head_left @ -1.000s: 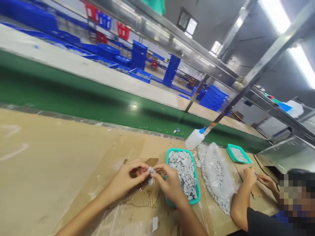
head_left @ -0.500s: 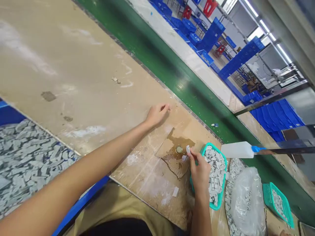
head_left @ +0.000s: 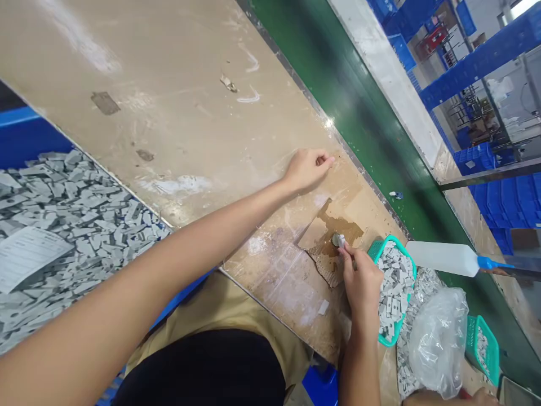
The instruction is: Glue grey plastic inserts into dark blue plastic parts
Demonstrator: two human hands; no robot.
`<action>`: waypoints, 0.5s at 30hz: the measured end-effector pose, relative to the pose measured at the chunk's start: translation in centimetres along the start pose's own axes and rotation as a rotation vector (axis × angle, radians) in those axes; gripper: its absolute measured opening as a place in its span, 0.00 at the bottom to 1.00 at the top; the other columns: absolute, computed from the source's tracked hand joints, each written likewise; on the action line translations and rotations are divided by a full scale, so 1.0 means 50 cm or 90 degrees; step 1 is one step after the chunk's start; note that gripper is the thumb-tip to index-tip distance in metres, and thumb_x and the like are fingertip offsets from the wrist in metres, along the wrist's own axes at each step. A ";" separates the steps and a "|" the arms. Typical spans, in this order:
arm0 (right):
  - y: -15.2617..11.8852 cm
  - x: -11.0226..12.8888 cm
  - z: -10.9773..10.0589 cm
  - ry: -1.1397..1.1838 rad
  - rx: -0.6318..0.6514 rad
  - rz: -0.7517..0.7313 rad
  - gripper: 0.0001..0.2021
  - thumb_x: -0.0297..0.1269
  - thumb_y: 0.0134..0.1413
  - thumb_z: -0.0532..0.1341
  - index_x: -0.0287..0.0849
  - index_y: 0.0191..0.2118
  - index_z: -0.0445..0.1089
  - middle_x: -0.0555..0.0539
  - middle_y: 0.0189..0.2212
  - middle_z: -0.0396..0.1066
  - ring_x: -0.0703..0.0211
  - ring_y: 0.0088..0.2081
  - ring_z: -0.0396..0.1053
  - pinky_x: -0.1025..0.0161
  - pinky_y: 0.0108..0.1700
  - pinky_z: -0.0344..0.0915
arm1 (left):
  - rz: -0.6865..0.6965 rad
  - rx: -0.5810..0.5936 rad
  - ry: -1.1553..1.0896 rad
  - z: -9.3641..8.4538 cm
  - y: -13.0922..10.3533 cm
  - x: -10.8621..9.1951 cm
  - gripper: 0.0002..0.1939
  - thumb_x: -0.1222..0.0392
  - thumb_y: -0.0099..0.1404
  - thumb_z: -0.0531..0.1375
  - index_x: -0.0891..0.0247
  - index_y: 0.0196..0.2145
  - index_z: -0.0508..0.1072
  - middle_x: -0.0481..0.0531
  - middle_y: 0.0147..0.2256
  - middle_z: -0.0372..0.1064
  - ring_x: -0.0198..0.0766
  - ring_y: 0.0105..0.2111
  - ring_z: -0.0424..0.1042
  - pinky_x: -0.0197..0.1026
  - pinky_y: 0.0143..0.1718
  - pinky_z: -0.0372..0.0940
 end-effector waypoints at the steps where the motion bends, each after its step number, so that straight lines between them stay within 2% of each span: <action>1: 0.001 0.002 0.000 -0.002 0.001 -0.001 0.15 0.41 0.67 0.54 0.39 0.37 0.74 0.43 0.34 0.78 0.58 0.33 0.76 0.64 0.36 0.69 | -0.001 0.000 0.000 0.000 -0.001 -0.001 0.15 0.54 0.64 0.55 0.65 0.27 0.76 0.51 0.25 0.72 0.35 0.25 0.65 0.38 0.29 0.53; 6: 0.002 0.008 0.001 -0.015 0.008 -0.008 0.14 0.40 0.67 0.55 0.39 0.36 0.74 0.43 0.34 0.78 0.58 0.34 0.76 0.64 0.37 0.69 | -0.018 -0.001 0.014 -0.002 -0.003 -0.005 0.15 0.55 0.65 0.56 0.66 0.26 0.76 0.52 0.25 0.72 0.35 0.25 0.65 0.38 0.29 0.53; 15: -0.001 0.011 0.005 -0.063 0.019 -0.039 0.13 0.40 0.67 0.55 0.41 0.34 0.72 0.45 0.33 0.78 0.60 0.32 0.75 0.66 0.35 0.67 | -0.013 0.017 0.004 0.006 -0.003 -0.005 0.13 0.58 0.65 0.57 0.68 0.30 0.77 0.53 0.28 0.73 0.35 0.27 0.66 0.39 0.32 0.56</action>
Point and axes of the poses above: each hand's wrist, its own y-axis towards the middle knuckle, its own z-axis out of the palm, x = y × z, the point moved 9 cm from there along y, towards the middle knuckle
